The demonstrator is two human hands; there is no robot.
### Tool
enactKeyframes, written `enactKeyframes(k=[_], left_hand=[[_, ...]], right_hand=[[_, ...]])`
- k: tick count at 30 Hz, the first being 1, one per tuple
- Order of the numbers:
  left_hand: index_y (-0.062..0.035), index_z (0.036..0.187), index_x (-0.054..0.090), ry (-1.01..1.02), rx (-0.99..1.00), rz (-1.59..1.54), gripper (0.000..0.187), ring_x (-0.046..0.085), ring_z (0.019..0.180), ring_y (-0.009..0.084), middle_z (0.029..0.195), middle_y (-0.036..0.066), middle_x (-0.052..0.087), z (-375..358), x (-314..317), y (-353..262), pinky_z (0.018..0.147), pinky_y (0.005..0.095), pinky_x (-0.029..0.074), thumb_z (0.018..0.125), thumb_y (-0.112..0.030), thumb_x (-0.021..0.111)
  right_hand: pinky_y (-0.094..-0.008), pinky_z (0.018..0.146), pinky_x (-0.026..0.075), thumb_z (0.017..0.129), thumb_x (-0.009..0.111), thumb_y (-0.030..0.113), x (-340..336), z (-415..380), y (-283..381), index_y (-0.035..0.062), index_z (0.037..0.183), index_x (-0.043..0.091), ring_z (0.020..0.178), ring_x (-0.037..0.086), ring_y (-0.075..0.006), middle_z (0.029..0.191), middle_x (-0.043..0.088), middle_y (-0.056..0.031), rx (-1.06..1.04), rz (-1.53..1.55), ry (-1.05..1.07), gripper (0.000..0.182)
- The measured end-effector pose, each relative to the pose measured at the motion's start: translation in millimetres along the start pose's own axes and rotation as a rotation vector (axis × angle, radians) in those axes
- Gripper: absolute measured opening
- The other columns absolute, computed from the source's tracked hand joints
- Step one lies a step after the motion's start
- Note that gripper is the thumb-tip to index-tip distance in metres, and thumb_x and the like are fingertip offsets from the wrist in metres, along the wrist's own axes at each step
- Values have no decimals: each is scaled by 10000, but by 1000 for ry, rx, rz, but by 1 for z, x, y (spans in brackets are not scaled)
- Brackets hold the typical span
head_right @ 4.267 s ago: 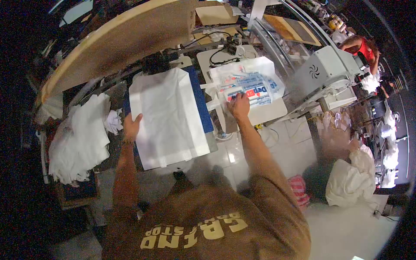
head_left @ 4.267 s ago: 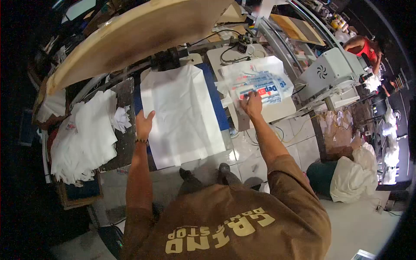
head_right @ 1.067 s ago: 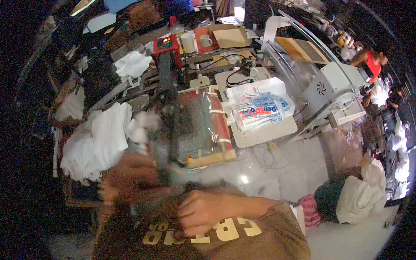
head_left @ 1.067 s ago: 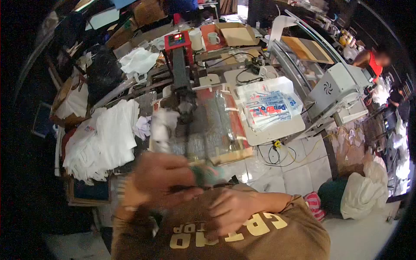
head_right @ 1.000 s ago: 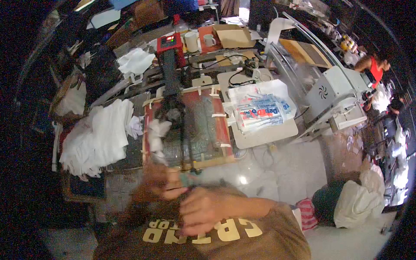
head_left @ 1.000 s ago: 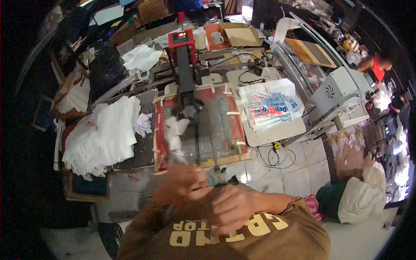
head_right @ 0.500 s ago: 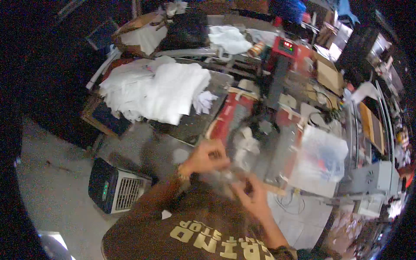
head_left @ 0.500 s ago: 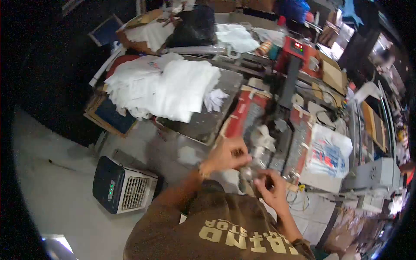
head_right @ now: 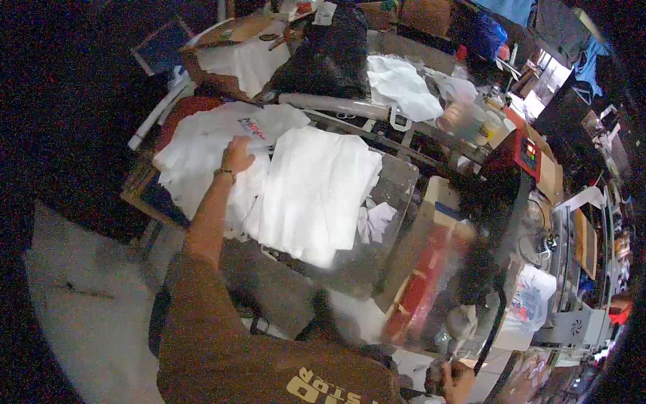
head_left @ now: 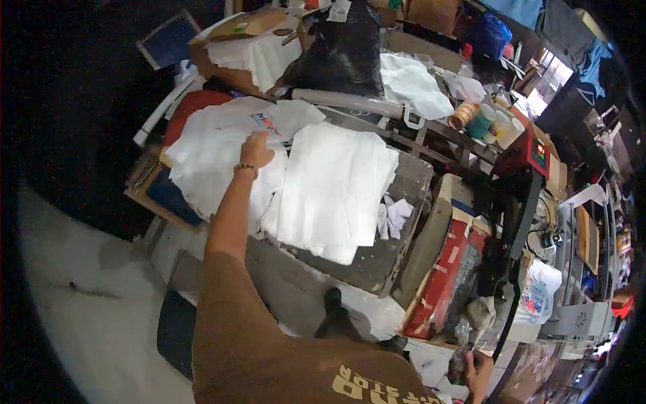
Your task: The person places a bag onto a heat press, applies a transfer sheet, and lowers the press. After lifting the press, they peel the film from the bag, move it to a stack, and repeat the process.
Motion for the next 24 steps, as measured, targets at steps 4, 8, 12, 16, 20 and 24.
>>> enactKeyframes(k=[4,8,12,16,20,24], left_hand=[[-80,1243,621,-28,-12,314,464,635,1126,362,1203,189,654,33,14,23,965,516,494,795,-187,679],[-91,1161,663,301,-253,310,315,680,1060,345,1124,184,698,39,49,68,962,532,488,872,-200,599],[-109,977,702,176,-5,449,208,733,881,312,945,142,739,62,43,92,790,500,567,934,-134,500],[-121,909,678,-261,162,582,133,715,679,265,773,106,707,76,-46,88,543,394,570,926,-141,548],[-123,958,662,-286,332,489,100,678,602,279,720,102,671,19,-139,-45,504,394,544,934,-145,568],[-109,1012,636,60,360,187,137,689,602,293,739,127,686,-94,-106,-165,506,438,530,895,-96,564]], right_hand=[[-347,495,282,954,646,313,-2,1,-14,-12,641,405,551,343,-125,554,363,-43,-31,-27,-149,511],[-342,489,228,992,619,289,-1,-7,-22,34,670,351,551,299,-110,589,318,10,60,102,-290,490],[-302,515,267,1028,587,240,-3,-23,-67,63,731,405,595,347,-81,650,363,36,128,169,-476,391],[-273,541,294,1036,572,179,-16,-11,-23,48,761,473,630,378,-73,681,393,40,46,233,-702,321],[-218,552,289,1029,588,244,12,21,72,40,978,651,651,395,-37,772,488,65,54,603,-896,220],[-325,804,559,987,632,253,118,98,228,9,1218,599,913,664,-175,1020,650,-70,-118,792,13,337]])
Point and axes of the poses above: each hand's wrist, its own z-axis towards the middle knuckle, its own x-axis out of the palm, y = z × x, the point moved 5 cm from there along z, towards the middle knuckle
